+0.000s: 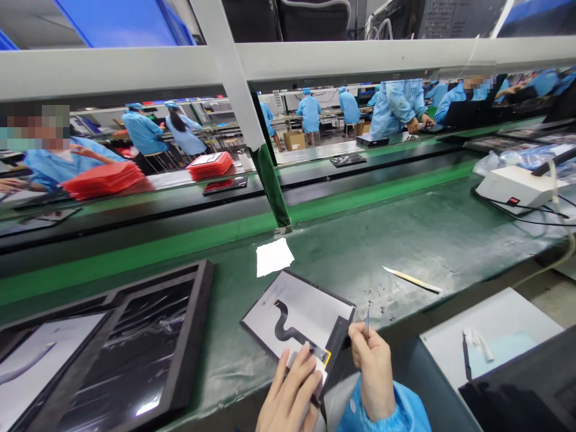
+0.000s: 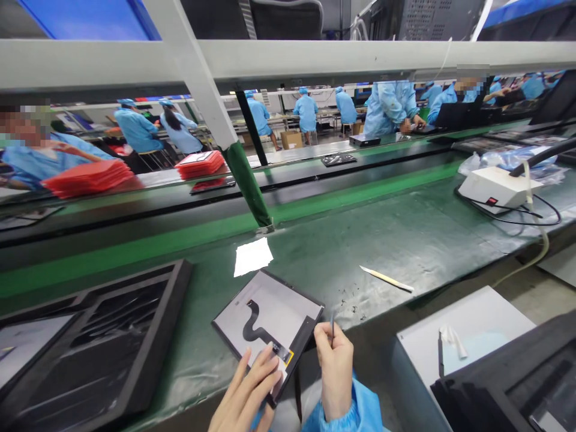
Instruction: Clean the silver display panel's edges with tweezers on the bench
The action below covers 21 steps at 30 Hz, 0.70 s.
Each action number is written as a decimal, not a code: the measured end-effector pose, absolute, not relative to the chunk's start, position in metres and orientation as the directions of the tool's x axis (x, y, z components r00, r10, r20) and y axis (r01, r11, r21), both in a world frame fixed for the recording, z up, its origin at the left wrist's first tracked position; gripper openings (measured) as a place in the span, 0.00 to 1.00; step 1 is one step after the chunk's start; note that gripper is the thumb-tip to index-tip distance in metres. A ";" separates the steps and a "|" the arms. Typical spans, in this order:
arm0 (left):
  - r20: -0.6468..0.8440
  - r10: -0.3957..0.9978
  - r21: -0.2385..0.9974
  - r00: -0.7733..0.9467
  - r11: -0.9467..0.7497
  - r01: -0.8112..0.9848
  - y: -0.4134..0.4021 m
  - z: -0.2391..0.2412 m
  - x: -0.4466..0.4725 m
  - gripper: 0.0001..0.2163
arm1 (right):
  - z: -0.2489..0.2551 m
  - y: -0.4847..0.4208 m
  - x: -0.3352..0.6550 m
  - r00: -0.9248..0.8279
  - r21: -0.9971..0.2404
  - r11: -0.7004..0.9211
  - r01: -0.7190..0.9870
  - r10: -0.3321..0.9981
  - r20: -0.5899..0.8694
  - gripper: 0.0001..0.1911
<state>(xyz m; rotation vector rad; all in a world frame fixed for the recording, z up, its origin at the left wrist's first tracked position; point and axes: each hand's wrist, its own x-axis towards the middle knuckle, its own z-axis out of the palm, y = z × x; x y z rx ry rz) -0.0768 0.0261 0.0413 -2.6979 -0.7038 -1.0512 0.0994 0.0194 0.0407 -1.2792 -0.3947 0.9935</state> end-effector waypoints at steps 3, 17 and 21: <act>0.613 0.330 -0.092 0.718 -0.872 0.480 0.036 0.045 -0.067 0.19 | 0.038 0.019 0.094 0.571 -0.930 -0.007 -0.368 0.787 -0.232 0.24; 0.628 0.316 -0.063 0.711 -0.891 0.450 0.039 0.040 -0.051 0.21 | 0.039 0.019 0.085 0.514 -0.822 -0.031 -0.568 0.767 -0.384 0.27; 0.609 0.314 -0.064 0.729 -0.896 0.439 0.038 0.043 -0.056 0.21 | 0.042 0.026 0.093 0.501 -0.815 -0.040 -0.578 0.771 -0.393 0.30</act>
